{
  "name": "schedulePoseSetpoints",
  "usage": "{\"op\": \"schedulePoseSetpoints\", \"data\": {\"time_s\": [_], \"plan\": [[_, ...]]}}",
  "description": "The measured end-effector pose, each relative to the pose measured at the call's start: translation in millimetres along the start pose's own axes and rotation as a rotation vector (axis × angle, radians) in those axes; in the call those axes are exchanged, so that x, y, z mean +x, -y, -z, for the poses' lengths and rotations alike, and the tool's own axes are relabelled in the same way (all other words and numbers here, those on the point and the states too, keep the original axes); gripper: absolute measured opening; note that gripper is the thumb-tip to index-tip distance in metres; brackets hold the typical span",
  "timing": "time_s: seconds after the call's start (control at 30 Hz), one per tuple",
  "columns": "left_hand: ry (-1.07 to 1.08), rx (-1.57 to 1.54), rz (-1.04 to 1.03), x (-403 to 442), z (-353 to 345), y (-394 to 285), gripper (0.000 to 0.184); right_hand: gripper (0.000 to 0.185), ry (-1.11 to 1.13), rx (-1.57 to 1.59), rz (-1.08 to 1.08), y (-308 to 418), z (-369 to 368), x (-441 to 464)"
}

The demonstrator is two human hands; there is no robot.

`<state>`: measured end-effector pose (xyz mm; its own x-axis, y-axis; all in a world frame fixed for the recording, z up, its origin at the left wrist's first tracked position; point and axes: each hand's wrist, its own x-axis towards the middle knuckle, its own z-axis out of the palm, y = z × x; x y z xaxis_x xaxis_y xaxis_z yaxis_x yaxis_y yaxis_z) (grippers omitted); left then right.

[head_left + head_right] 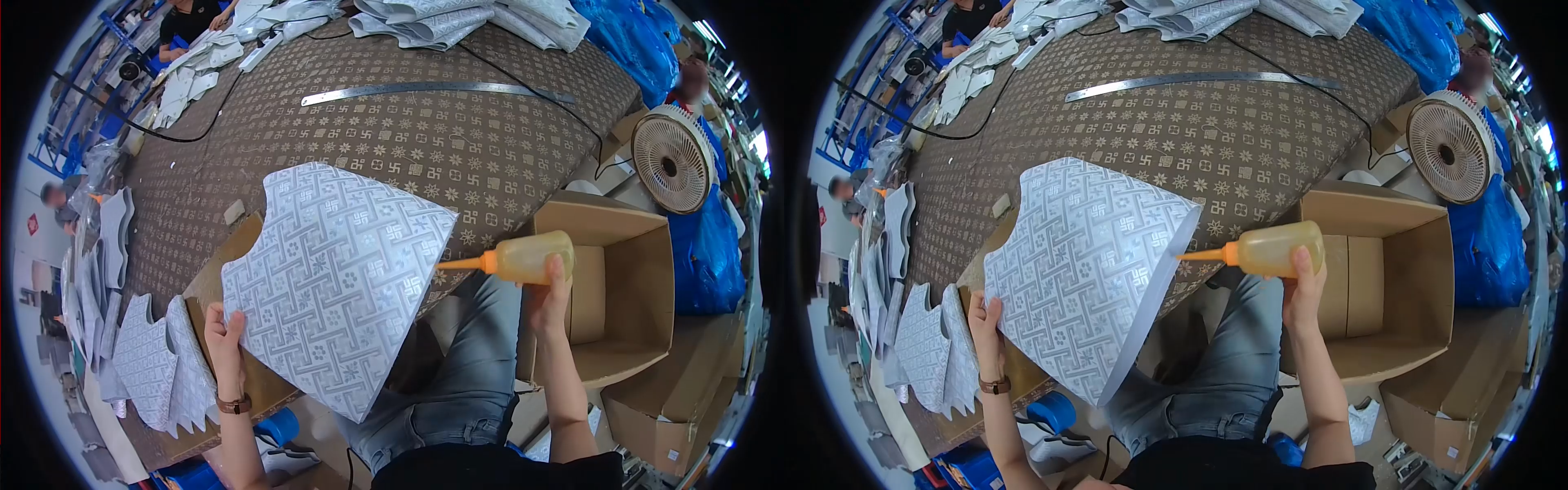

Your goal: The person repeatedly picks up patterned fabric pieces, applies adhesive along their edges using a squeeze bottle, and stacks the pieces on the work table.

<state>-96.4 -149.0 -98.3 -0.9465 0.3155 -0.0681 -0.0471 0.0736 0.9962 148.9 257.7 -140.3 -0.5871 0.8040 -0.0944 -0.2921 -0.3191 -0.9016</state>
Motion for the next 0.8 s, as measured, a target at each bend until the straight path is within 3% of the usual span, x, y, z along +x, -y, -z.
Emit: {"op": "schedulePoseSetpoints", "data": {"time_s": [0.1, 0.27, 0.8], "plan": [[-0.04, -0.039, 0.025, -2.0, -2.4, 4.9, 0.018, 0.048, -0.054, -0.118, 0.139, 0.8, 0.8, 12.2], [-0.054, -0.022, -0.019, -2.6, -1.3, 13.8, 0.02, 0.044, -0.044, -0.212, 0.191, -0.5, -0.6, 18.0], [-0.097, -0.055, 0.0, -7.5, -2.7, 26.9, 0.02, 0.051, 0.107, -0.067, -0.346, -34.7, -7.2, -67.0]]}}
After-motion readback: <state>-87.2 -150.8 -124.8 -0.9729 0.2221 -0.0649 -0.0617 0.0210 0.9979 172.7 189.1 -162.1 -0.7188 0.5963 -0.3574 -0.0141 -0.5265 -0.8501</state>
